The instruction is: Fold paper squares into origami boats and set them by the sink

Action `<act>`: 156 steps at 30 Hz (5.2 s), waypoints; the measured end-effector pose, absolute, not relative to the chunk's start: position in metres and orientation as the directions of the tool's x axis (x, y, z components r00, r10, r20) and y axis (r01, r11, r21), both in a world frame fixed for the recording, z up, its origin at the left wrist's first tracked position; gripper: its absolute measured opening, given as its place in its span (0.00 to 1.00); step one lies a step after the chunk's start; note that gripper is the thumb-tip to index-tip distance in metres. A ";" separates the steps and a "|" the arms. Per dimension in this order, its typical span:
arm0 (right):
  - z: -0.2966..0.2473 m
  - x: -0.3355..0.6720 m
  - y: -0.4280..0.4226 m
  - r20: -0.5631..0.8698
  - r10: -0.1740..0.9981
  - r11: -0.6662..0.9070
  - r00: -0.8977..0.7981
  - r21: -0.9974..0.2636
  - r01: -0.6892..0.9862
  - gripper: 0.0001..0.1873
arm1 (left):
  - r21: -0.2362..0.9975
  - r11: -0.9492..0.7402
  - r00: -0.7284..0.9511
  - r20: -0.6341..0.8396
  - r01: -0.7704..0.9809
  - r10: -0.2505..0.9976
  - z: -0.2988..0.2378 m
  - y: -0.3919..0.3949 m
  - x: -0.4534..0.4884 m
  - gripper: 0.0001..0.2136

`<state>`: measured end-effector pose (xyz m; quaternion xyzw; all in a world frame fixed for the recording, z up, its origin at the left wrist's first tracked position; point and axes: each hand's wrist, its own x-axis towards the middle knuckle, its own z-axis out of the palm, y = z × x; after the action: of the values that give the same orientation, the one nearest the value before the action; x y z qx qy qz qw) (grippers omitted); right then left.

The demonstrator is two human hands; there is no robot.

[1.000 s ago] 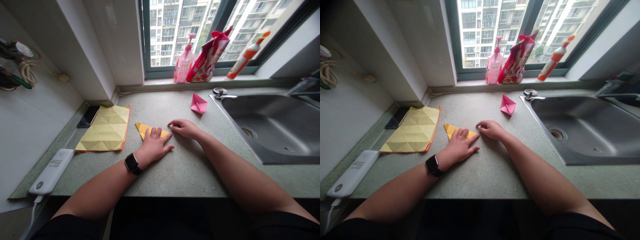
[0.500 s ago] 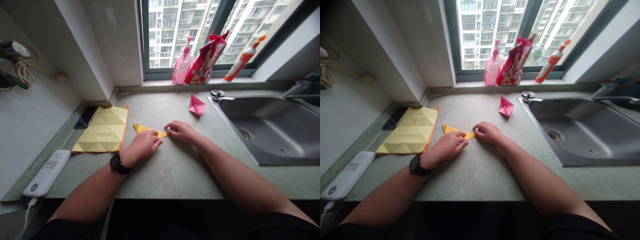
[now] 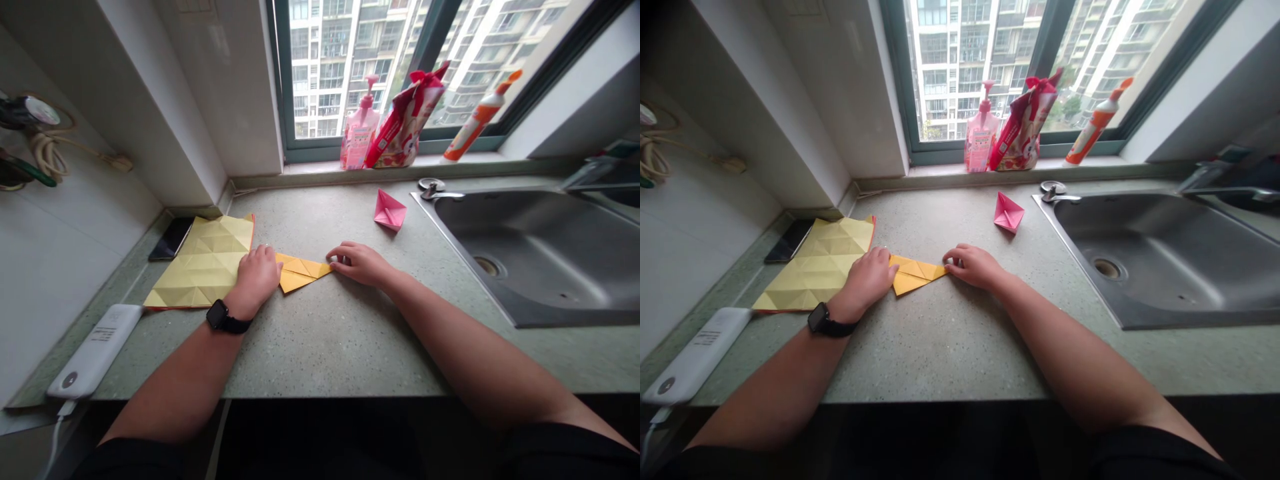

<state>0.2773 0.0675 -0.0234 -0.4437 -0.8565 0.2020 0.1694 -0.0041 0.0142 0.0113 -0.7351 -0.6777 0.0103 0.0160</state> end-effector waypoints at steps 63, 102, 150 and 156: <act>-0.030 0.265 0.060 -0.211 0.792 -0.094 -0.573 -0.969 0.227 0.43 | 0.253 -0.499 0.509 0.032 0.829 0.860 -0.012 0.003 0.008 0.52; 0.001 0.246 0.016 0.551 0.650 0.592 -0.523 -0.799 -0.107 0.27 | 0.430 -0.556 0.377 0.435 0.711 0.818 -0.017 0.014 0.006 0.21; -0.021 0.261 0.048 0.514 0.824 0.544 -0.237 -0.604 0.582 0.10 | 0.434 -0.693 0.520 0.460 0.576 0.720 -0.010 0.008 0.015 0.32; -0.019 0.262 0.051 0.501 0.844 0.504 -0.193 -0.615 0.607 0.16 | 0.425 -0.690 0.544 0.425 0.586 0.724 -0.013 0.013 0.011 0.32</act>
<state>0.2624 0.0513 -0.0193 -0.4775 -0.7593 0.1417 0.4187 0.0106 0.0134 -0.0133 -0.8708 -0.3761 -0.2943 -0.1168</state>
